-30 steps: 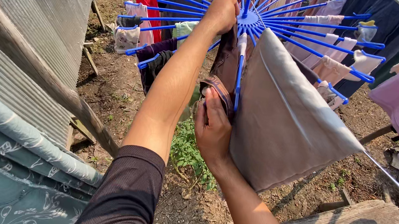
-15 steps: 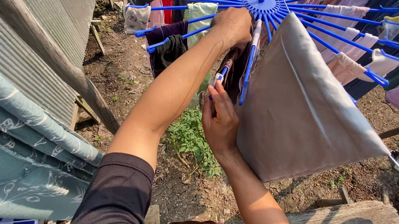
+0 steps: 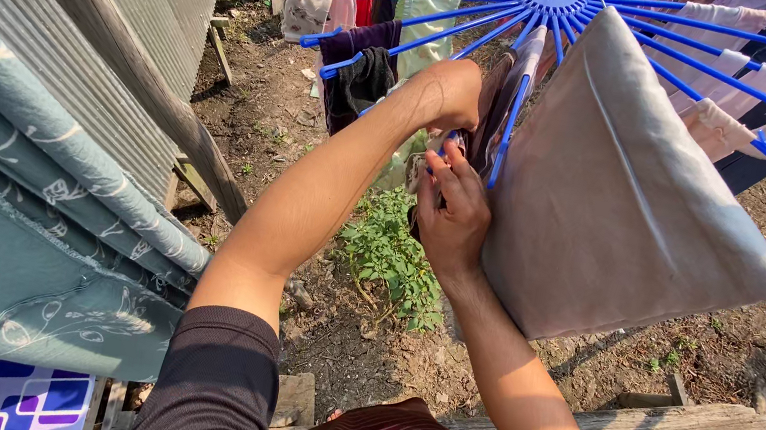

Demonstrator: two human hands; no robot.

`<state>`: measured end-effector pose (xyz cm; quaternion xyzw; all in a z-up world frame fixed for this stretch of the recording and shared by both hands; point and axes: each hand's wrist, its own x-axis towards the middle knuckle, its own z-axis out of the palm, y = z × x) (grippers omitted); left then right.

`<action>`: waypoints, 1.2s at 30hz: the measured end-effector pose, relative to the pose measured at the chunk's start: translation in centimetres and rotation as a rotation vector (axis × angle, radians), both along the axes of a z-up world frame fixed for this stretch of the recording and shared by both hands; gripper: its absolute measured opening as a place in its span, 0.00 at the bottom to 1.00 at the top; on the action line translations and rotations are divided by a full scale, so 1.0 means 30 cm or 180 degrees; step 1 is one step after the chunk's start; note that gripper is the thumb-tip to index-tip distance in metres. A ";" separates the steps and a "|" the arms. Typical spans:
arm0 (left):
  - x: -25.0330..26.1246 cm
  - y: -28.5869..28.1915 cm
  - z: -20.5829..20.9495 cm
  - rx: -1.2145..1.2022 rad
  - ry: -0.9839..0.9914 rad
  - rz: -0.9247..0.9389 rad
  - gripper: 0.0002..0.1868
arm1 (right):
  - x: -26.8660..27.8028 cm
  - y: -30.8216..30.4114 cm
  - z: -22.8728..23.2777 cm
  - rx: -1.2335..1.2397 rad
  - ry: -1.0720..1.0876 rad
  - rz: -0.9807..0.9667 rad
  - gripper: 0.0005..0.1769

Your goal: The person takes various small clothing items and underwear from a laundry basket, places some on plastic hangers, and hangs others on a circular laundry drying rack outdoors.

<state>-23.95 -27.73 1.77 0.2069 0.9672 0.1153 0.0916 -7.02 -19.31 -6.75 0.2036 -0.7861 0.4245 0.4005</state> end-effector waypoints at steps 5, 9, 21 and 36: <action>0.064 -0.080 -0.054 0.0697 0.0468 0.0353 0.19 | -0.005 -0.014 -0.023 -0.0189 -0.0175 0.0079 0.15; 0.136 -0.131 -0.079 0.1690 0.1188 0.0384 0.18 | -0.007 -0.007 -0.025 -0.0087 -0.0217 -0.0020 0.22; 0.345 -0.114 -0.055 0.1938 0.1556 0.0683 0.17 | 0.164 0.024 -0.039 0.0220 -0.0282 0.0007 0.41; 0.894 0.094 0.194 0.2911 0.3170 -0.0253 0.11 | 0.410 0.533 0.201 -0.1161 0.1689 0.0577 0.22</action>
